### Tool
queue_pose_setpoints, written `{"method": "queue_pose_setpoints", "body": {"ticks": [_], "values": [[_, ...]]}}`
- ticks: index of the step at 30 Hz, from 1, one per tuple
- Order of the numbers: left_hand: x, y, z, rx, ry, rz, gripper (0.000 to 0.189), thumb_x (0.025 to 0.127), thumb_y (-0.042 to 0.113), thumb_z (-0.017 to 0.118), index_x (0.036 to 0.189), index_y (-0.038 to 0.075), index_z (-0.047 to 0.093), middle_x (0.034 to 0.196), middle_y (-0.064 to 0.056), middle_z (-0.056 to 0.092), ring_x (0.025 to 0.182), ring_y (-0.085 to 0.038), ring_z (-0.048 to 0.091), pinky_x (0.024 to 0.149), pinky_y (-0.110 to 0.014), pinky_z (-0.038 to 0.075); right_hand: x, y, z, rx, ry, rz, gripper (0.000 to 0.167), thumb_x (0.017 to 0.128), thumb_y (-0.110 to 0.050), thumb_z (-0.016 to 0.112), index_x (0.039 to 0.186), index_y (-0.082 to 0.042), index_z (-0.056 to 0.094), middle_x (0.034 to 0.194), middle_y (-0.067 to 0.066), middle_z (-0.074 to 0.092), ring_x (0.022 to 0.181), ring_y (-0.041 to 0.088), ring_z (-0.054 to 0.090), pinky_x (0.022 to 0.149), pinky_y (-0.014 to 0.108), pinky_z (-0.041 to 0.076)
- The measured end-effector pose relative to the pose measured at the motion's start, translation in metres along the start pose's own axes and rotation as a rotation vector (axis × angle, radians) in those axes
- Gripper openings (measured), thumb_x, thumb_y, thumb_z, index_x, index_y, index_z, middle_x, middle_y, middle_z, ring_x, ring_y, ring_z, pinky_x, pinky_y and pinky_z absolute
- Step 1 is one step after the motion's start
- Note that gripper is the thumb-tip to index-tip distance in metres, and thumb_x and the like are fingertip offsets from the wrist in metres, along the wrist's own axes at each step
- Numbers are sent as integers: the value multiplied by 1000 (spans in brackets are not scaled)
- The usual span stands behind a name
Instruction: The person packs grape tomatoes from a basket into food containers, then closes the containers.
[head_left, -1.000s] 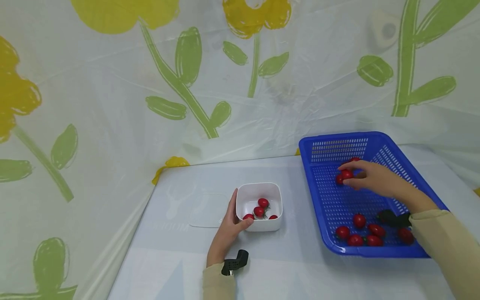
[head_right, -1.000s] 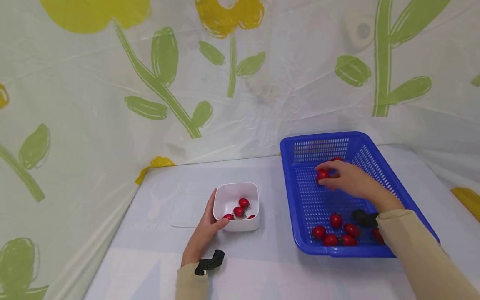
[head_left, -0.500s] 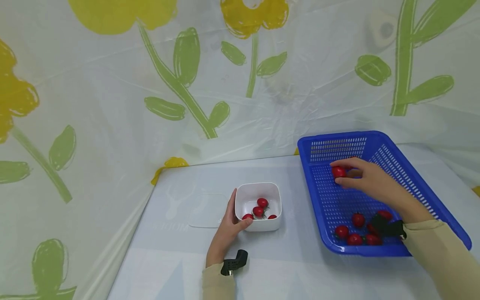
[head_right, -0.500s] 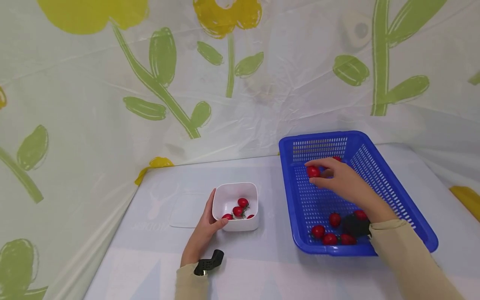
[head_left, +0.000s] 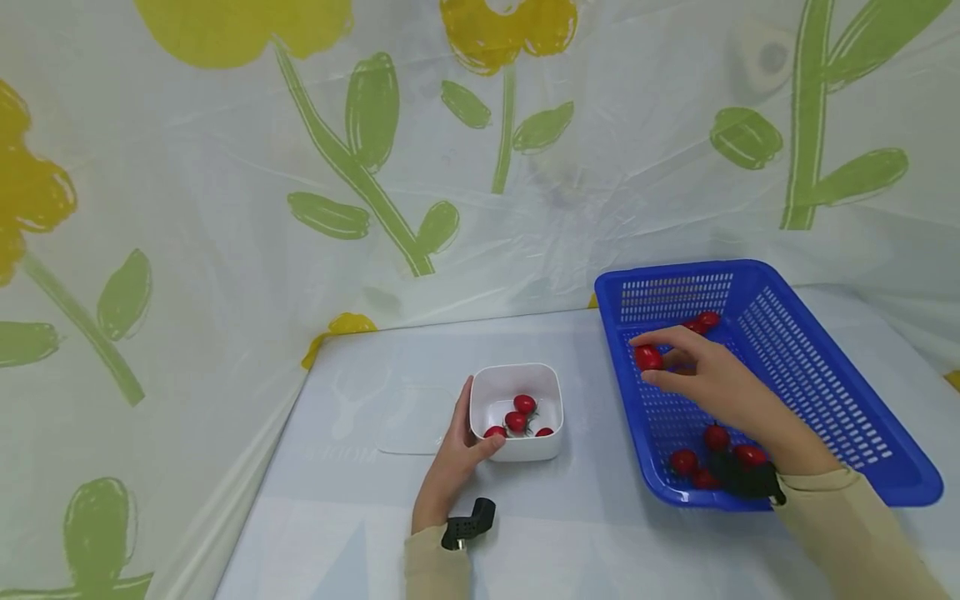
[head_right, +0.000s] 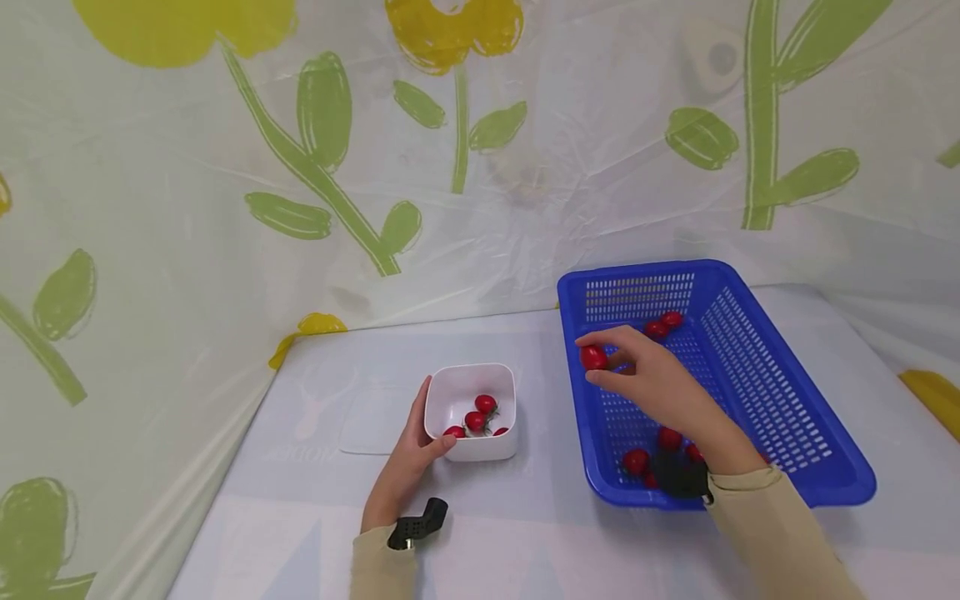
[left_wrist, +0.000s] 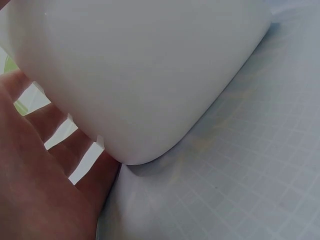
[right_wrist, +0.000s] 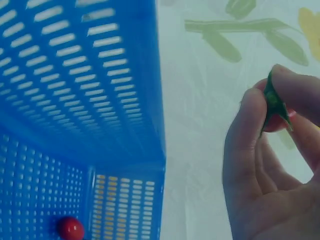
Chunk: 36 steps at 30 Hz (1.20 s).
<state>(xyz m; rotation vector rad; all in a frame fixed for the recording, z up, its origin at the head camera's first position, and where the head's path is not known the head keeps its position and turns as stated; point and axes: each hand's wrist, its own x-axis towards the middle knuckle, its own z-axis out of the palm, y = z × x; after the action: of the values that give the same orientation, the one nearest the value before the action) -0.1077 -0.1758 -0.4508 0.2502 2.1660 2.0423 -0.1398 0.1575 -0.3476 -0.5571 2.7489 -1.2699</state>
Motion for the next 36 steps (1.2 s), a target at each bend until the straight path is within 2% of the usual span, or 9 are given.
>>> {"method": "queue_pose_setpoints", "body": {"ticks": [8,17,25,31,36], "values": [[0,0,-1,6,3,1,83,82,20,63,143,33,8,147,3,16,132,-22,17,103,-45,22,0,-11,14,28,23,1,43,83,-40,59,123,-26,50,120,3,47,94,23,55,74,41,50],[1,1,-1,-8,-7,12,83,82,17,62,143,30,7,147,-1,15,132,-25,17,102,-45,23,1,-27,33,87,102,-5,43,84,-39,59,123,-27,50,113,-2,49,93,20,57,74,38,51],[0,0,-2,11,0,10,83,82,18,62,143,31,8,147,1,15,133,-23,16,103,-46,21,1,-40,53,151,137,59,45,83,-38,61,125,-26,49,117,1,48,92,21,57,73,37,51],[1,0,-2,8,-5,3,83,82,18,62,143,32,8,147,2,14,132,-24,18,102,-46,23,-2,-46,70,199,170,55,43,83,-35,61,124,-24,50,107,2,52,79,16,59,69,32,50],[1,-2,-2,-7,-2,2,84,81,18,63,143,31,8,146,2,16,131,-24,20,102,-45,23,0,-51,83,267,183,68,44,84,-32,61,125,-23,48,97,4,57,70,15,60,68,33,48]]}}
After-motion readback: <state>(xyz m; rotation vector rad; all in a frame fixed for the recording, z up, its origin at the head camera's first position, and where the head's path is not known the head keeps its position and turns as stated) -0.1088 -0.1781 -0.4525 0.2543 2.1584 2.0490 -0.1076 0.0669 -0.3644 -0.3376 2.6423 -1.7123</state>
